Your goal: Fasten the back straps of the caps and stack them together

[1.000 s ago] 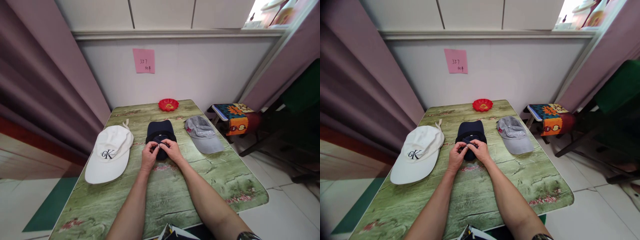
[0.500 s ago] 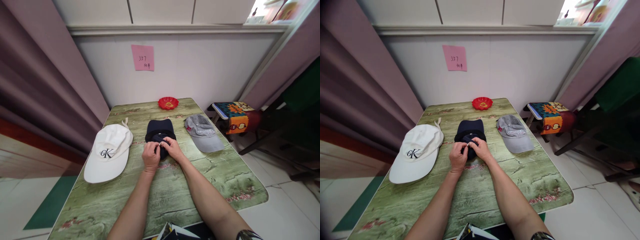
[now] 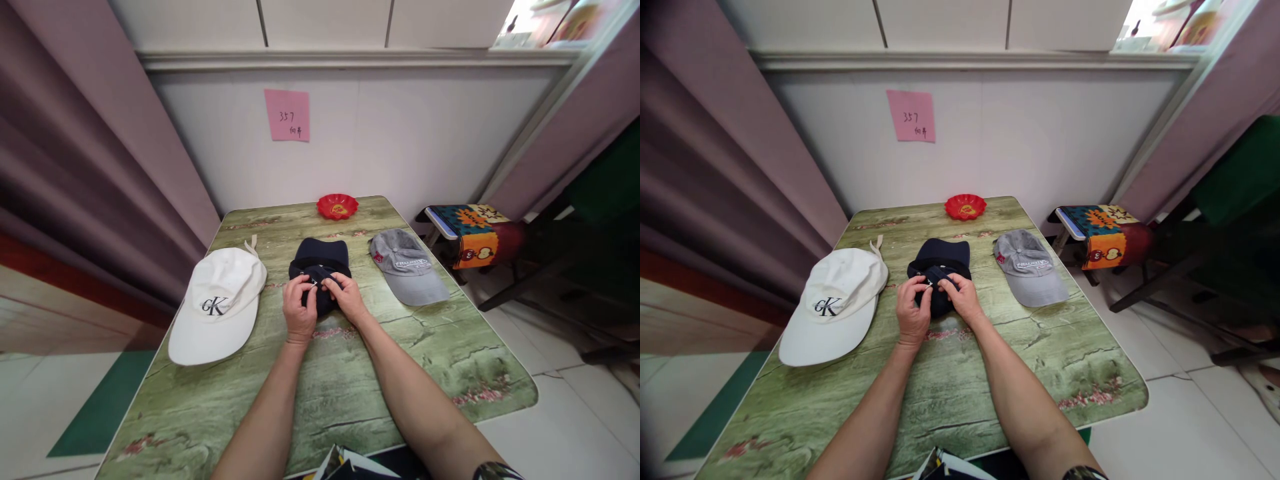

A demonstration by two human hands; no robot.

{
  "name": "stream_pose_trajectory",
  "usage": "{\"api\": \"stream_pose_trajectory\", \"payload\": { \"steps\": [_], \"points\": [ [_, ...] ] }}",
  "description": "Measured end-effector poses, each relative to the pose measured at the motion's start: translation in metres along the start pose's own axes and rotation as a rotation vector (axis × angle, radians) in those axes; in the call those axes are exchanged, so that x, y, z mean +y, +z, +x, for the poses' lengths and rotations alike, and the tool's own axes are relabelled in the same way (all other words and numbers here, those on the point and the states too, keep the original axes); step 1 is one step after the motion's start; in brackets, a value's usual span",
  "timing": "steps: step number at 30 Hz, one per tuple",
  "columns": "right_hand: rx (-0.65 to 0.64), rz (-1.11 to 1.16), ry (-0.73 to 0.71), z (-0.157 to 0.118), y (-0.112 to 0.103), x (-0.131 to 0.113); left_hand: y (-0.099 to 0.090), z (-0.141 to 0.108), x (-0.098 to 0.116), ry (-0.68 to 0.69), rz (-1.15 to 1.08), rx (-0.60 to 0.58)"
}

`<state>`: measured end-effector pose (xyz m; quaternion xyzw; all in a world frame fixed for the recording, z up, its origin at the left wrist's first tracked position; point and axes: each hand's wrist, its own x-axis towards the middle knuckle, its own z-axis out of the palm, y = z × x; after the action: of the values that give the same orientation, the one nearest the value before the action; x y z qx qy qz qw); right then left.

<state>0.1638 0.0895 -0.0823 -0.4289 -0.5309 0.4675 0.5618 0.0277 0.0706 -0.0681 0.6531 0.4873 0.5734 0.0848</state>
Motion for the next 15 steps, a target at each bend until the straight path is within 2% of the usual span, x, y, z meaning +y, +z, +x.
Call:
{"api": "stream_pose_trajectory", "payload": {
  "steps": [5, 8, 12, 15],
  "points": [
    [0.023, 0.065, 0.018, 0.001, 0.001, 0.001, -0.005, 0.001, -0.002, 0.140, 0.085, -0.054],
    [0.090, 0.084, 0.019, 0.000, 0.001, 0.003, -0.005, 0.001, -0.008, 0.126, 0.065, -0.108],
    [0.203, -0.034, -0.092, -0.002, -0.001, 0.000, -0.002, 0.001, -0.016, -0.084, 0.005, -0.146],
    [0.247, -0.260, -0.288, -0.004, -0.003, -0.011, 0.000, 0.001, -0.020, -0.315, -0.143, -0.147]
  ]
}}
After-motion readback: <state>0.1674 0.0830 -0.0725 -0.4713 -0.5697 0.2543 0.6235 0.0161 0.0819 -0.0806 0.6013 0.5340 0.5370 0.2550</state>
